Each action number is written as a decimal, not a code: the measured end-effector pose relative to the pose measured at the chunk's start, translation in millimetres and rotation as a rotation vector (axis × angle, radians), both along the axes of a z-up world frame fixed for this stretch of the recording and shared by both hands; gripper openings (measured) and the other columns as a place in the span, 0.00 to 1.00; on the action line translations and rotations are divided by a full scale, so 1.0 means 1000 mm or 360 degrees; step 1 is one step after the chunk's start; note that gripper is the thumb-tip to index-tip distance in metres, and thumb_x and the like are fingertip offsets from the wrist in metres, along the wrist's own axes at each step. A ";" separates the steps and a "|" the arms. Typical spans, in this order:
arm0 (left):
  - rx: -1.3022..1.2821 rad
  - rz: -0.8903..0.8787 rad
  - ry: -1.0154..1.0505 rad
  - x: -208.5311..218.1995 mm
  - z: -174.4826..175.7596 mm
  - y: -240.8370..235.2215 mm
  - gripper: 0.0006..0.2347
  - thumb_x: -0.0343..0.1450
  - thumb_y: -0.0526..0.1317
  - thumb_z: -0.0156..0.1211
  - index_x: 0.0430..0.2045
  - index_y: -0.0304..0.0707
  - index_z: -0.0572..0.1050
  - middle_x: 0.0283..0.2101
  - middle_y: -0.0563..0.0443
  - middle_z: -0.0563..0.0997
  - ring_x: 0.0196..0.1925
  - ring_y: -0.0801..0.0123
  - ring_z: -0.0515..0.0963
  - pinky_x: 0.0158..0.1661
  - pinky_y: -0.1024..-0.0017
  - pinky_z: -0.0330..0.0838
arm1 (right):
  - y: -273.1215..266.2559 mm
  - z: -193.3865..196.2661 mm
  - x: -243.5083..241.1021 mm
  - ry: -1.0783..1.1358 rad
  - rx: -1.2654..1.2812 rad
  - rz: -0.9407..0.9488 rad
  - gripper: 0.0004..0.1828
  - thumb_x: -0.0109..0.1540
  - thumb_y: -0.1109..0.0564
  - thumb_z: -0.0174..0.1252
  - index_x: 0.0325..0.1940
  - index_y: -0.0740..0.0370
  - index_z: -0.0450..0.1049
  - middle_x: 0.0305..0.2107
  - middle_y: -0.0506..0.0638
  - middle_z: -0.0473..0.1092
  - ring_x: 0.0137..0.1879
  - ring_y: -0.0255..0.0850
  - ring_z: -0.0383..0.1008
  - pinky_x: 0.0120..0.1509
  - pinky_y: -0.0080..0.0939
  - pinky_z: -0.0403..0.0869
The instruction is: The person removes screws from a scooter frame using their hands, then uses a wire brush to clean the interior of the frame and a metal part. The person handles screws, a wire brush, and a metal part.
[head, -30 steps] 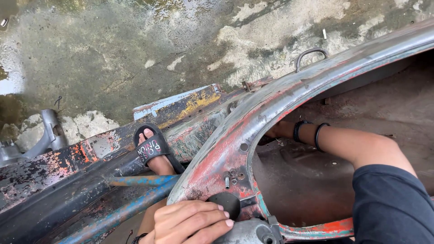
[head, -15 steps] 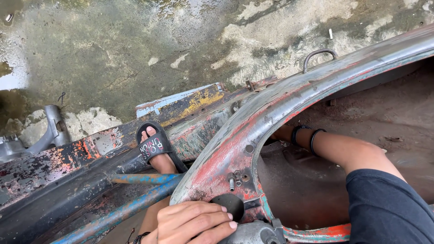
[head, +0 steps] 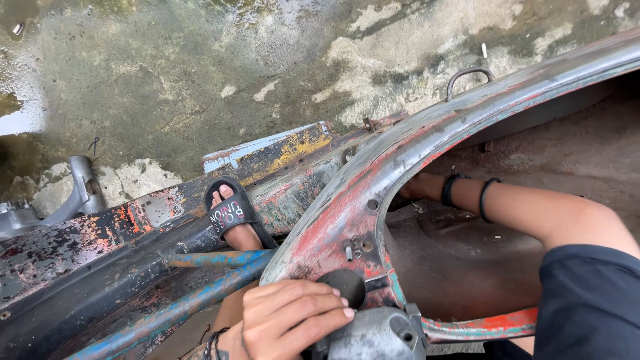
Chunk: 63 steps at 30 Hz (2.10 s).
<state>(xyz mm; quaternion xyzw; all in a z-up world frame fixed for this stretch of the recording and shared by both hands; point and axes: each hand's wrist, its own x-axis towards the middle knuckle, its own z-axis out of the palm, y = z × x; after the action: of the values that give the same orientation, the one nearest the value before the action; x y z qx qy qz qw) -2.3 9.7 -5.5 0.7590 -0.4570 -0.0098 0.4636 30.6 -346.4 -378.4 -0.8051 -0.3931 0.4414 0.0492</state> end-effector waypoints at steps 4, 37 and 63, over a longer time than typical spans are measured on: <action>-0.0095 0.0014 0.0003 -0.001 0.005 -0.003 0.28 0.84 0.54 0.31 0.38 0.28 0.79 0.38 0.42 0.85 0.40 0.54 0.87 0.43 0.63 0.83 | -0.010 0.028 0.002 -0.0048 0.0014 -0.0043 0.09 0.61 0.54 0.56 0.42 0.57 0.67 0.40 0.59 0.71 0.45 0.60 0.74 0.47 0.59 0.71; -0.0016 0.0253 0.0033 0.008 0.041 -0.016 0.07 0.75 0.40 0.61 0.40 0.36 0.78 0.37 0.47 0.80 0.39 0.58 0.81 0.41 0.66 0.71 | 0.117 0.450 -0.040 -0.1050 0.1458 -0.0671 0.07 0.65 0.59 0.61 0.43 0.65 0.75 0.31 0.52 0.73 0.31 0.43 0.72 0.33 0.38 0.67; 0.0103 0.0578 0.0034 0.010 0.012 -0.015 0.11 0.74 0.38 0.65 0.50 0.41 0.75 0.39 0.53 0.86 0.43 0.66 0.85 0.46 0.72 0.75 | 0.110 0.400 -0.027 -0.1201 0.1260 -0.0810 0.21 0.63 0.57 0.69 0.56 0.66 0.73 0.42 0.53 0.76 0.47 0.48 0.76 0.48 0.45 0.74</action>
<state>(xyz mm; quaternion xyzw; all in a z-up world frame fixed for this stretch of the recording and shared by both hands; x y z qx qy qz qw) 7.2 -4.9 6.3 0.8435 -0.3070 0.0514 0.4378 3.5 -236.7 21.5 -0.8955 -0.3128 -0.0801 0.3063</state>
